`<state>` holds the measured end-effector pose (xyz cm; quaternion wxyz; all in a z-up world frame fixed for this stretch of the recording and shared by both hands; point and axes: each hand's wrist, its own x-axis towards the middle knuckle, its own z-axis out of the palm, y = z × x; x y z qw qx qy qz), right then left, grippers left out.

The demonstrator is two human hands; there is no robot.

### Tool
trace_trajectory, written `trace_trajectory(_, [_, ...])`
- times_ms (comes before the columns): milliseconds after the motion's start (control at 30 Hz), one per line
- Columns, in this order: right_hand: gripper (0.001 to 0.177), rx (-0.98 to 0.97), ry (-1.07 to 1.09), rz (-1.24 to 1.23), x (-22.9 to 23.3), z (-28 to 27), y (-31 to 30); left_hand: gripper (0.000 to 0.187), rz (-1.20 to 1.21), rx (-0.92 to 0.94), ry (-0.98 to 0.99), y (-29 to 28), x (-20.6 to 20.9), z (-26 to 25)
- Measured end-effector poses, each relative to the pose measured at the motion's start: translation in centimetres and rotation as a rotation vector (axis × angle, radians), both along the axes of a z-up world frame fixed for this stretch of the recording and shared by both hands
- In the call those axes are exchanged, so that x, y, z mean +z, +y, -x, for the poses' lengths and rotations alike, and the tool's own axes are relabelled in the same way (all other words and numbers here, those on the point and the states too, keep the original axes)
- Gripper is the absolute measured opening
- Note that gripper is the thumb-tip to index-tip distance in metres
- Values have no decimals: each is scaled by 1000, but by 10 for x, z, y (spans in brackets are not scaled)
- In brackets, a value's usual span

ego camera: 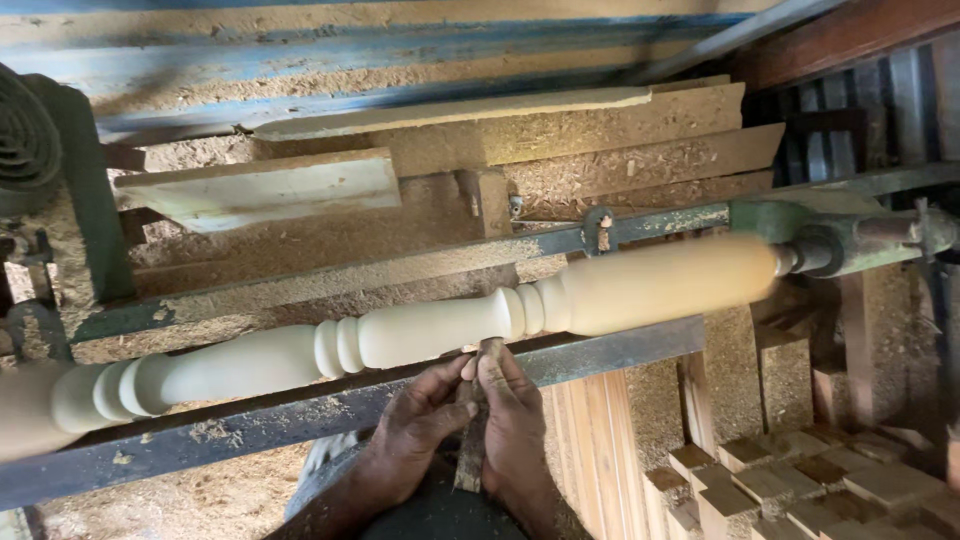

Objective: The person uses a lathe to shape a wooden furniture leg, holding a chisel against the rotating wood to carve details and then using sandpaper to smooth the surface.

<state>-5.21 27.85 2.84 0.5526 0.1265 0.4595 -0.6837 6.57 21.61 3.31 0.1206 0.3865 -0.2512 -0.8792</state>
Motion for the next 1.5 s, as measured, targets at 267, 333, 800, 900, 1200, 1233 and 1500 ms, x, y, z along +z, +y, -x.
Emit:
trace_trajectory(267, [33,475,174,-336,34,18,10,49,1,-11,-135,7,7,-4])
trace_trajectory(333, [34,434,110,-324,33,19,9,49,-37,40,-166,11,3,0])
trace_trajectory(800, [12,67,-61,-200,13,6,-16,49,-420,293,-97,-3,22,24])
trace_trajectory(900, [9,95,32,-171,13,6,-8,53,-333,355,122,2,20,24])
trace_trajectory(1200, [15,64,82,-194,9,3,-11,49,-295,210,3,0,11,21])
trace_trajectory(1233, [16,100,134,-208,9,3,-11,49,-344,257,12,1,10,22])
trace_trajectory(1500, [19,59,94,-311,10,5,-11,47,-413,197,15,-4,14,22])
